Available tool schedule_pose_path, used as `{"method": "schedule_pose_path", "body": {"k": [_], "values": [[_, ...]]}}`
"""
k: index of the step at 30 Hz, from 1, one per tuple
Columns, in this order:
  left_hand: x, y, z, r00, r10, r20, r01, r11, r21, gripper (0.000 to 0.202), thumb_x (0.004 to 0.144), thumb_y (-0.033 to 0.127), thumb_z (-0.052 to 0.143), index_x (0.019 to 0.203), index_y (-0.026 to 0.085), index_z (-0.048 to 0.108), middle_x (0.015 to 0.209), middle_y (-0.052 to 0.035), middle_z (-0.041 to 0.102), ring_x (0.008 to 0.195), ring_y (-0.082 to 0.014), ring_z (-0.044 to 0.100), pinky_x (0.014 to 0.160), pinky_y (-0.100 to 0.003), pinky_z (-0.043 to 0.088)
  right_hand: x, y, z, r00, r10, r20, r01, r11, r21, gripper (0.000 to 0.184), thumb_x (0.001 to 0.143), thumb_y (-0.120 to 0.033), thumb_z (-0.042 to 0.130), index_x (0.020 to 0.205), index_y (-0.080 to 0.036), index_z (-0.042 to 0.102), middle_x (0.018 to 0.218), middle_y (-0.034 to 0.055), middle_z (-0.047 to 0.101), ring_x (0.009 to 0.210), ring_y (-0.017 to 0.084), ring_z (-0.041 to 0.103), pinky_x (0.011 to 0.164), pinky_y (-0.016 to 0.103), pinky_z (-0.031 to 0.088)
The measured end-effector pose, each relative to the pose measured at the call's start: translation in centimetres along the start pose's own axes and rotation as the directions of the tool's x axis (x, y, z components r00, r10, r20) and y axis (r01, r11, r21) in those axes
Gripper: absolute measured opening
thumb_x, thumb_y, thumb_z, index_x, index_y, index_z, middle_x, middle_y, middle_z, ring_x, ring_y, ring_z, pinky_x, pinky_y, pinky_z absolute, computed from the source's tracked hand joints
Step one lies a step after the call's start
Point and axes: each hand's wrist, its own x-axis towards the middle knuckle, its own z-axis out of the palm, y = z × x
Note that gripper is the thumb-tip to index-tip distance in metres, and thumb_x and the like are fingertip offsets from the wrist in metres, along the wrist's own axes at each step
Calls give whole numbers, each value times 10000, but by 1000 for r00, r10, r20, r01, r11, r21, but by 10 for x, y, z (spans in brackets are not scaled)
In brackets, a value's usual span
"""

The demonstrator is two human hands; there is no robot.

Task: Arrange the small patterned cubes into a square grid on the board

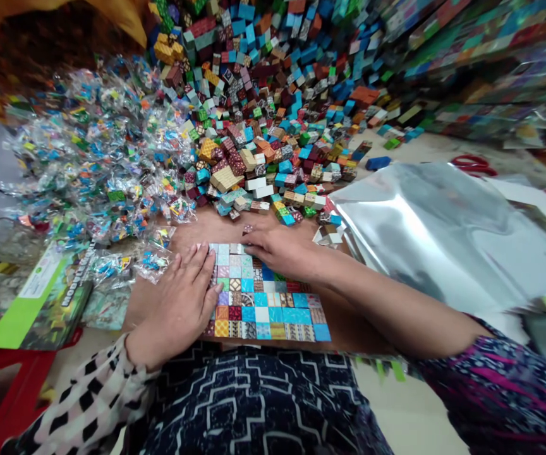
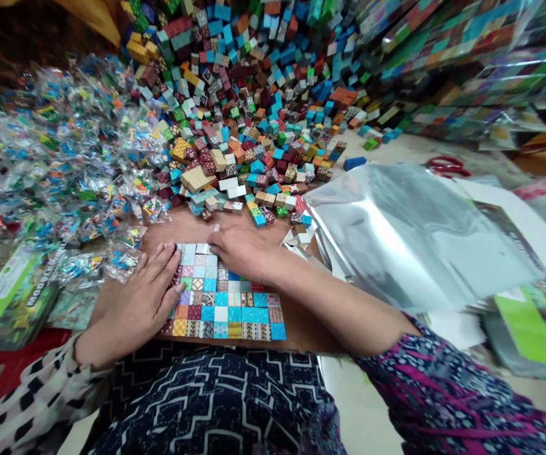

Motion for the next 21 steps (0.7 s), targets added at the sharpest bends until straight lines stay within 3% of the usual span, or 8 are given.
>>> {"method": "schedule_pose_path", "body": {"k": [4,9,16,21], "values": [[0,1,0,1000,7,-17,-7,1000,16,621,1032,455,183,1458,77,429,1571,-184,370,1476,-315,313,1177,-570,318,-2,6,1,999,-37,35,36,999,37,309,968,-227,426,1069,-235,718,1151,87,684,1059,228,594,920,374,439],[-1,1,1,1000,5,-14,-5,1000,13,615,1030,451,198,1470,76,408,1578,-181,361,1484,-313,294,1189,-556,300,10,22,-5,995,51,-89,-54,998,-32,341,980,-269,445,1231,-200,666,1131,124,633,1001,227,596,863,343,452],[-2,0,3,999,18,-30,-16,999,48,603,1032,440,207,1475,76,395,1569,-184,376,1471,-320,322,1174,-564,322,23,25,2,999,35,-37,-41,988,-152,262,941,-253,487,1079,-165,691,1118,124,642,957,214,575,802,327,428],[-1,0,2,1000,15,-25,-14,999,48,606,1032,447,199,1478,84,390,1574,-173,372,1480,-306,306,1183,-553,313,18,27,-5,991,121,-53,-131,943,-305,269,924,-238,477,971,-107,707,974,157,659,929,251,585,799,358,421]]}}
